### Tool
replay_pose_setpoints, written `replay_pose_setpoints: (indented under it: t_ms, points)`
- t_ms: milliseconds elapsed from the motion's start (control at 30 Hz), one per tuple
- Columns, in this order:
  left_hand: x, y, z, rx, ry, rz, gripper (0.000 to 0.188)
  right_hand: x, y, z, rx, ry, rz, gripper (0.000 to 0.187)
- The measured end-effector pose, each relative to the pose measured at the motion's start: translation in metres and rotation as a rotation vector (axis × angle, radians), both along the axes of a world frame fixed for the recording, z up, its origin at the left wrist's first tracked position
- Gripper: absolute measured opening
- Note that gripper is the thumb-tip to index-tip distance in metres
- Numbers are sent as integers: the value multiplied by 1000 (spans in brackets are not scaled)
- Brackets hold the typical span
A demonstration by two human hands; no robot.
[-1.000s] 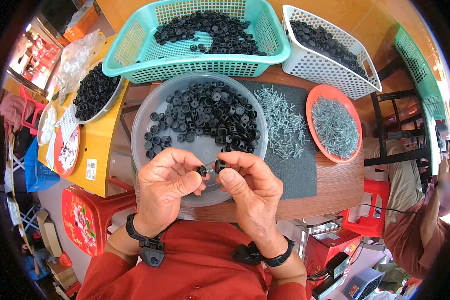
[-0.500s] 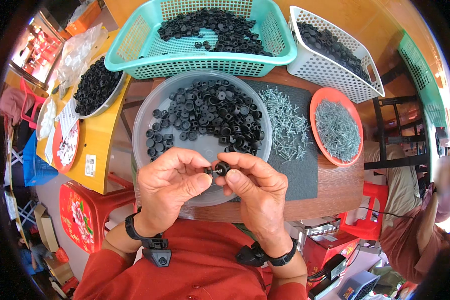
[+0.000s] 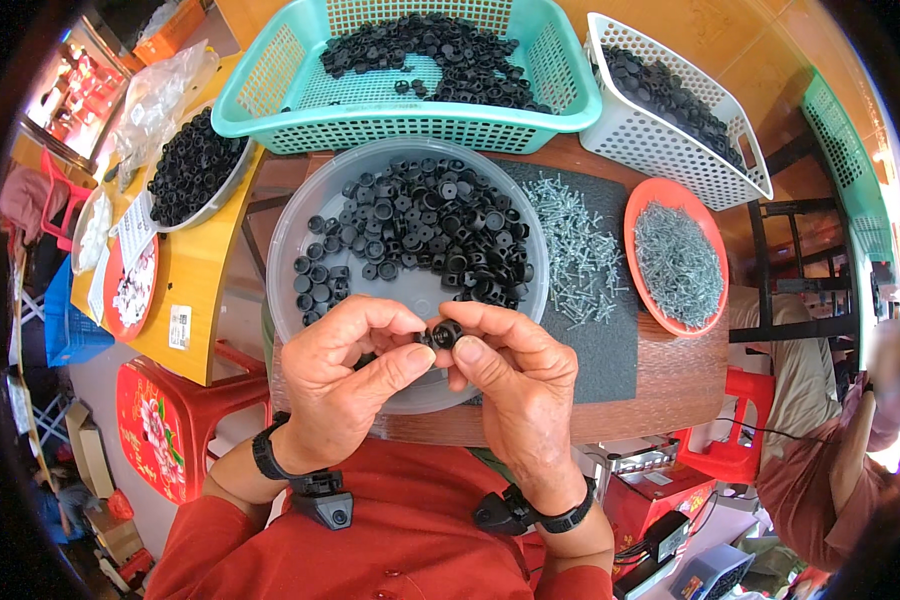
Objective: Manually assembling small grey needle-like components into black plastic base parts on a workbench.
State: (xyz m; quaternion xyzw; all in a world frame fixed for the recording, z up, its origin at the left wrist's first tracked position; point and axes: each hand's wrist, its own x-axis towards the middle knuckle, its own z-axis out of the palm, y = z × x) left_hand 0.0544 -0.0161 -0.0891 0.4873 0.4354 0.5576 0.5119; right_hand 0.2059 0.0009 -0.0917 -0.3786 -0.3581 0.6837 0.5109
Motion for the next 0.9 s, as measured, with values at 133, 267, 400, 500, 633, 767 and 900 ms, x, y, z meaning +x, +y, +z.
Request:
replay_pose_setpoints:
  t_ms: [133, 267, 400, 500, 633, 767, 900]
  points:
    - [4, 2, -3, 49, -24, 62, 13, 1, 0, -3, 5, -9, -2, 24]
    - [3, 4, -4, 68, 47, 59, 14, -1, 0, -2, 5, 6, -19, 22]
    - [3, 5, -5, 76, 55, 55, 15, -2, 0, -2, 20, 8, -28, 21]
    - [-2, 6, -4, 5, 43, 17, 15, -3, -2, -3, 49, -31, -51, 19]
    - [-4, 6, -5, 27, 4, 5, 16, -4, -3, -2, 69, -75, -56, 19]
    - [-10, 3, 3, -76, 27, -82, 21, -5, -3, 0, 41, -80, -51, 17]
    - [-13, 4, 6, -98, 71, -87, 21, -5, -2, 0, 7, -36, -43, 16]
